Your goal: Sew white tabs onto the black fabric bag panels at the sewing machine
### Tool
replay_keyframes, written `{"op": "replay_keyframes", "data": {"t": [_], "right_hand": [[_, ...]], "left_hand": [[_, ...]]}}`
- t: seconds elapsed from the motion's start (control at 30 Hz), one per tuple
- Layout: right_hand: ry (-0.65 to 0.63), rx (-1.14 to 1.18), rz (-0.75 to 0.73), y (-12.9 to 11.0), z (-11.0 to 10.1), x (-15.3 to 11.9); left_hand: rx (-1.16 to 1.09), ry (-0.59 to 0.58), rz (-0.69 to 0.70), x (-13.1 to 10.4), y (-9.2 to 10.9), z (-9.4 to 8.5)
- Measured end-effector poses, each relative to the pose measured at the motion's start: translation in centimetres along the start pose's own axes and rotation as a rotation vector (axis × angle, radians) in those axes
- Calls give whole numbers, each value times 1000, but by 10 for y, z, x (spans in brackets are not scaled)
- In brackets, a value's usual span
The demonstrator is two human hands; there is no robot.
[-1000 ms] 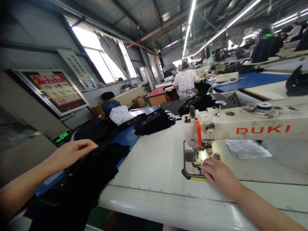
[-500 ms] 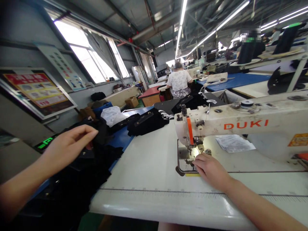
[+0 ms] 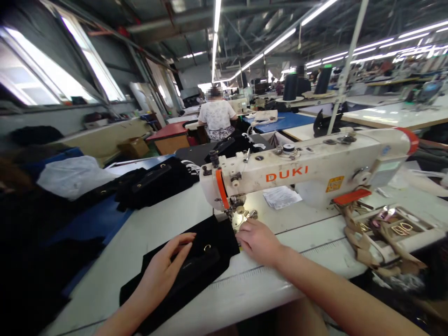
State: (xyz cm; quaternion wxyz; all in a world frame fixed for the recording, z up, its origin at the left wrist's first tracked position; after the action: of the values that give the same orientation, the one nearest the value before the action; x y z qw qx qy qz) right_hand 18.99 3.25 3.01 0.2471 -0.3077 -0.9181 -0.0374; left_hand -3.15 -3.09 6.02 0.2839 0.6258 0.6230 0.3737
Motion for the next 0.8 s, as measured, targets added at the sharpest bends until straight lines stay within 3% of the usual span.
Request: {"op": "replay_keyframes", "data": {"t": [0.07,0.17,0.27,0.37,0.47,0.53,0.67,0.8], "right_hand": [[22,28,19,-2,-3,-4],[69,44,56,1,-10,-10],[93,-14,125,23,-19,-17],[77,-162,281,68,-33,-25],[-87,-327,485,115,-44,-34],[-202,-375,546,134,-45,-39],[-268,-384,554,145,-41,-41],[-267,-384,587,145,-38,-43]], "left_hand": [[190,-60,136,-7,-6,-1],[453,-259,291,-17,-21,11],[579,-356,372,-17,-32,15],[596,-347,428,-10,-37,8],[611,-340,478,-4,-48,0],[623,-343,509,0,-58,-2],[607,-320,524,3,-74,-3],[534,-233,498,1,-72,1]]}}
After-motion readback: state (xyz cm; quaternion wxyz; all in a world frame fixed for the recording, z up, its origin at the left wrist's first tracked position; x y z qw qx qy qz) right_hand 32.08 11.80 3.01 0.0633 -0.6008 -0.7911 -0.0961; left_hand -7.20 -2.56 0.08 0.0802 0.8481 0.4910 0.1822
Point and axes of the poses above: each hand's wrist, its own x-axis towards the middle knuckle, its own z-axis out of the palm, y = z × x, the point moved 5 cm from there along x, towards the middle knuckle, and after that the axes turned 15 degrees about -x, right-handed, at the moved point
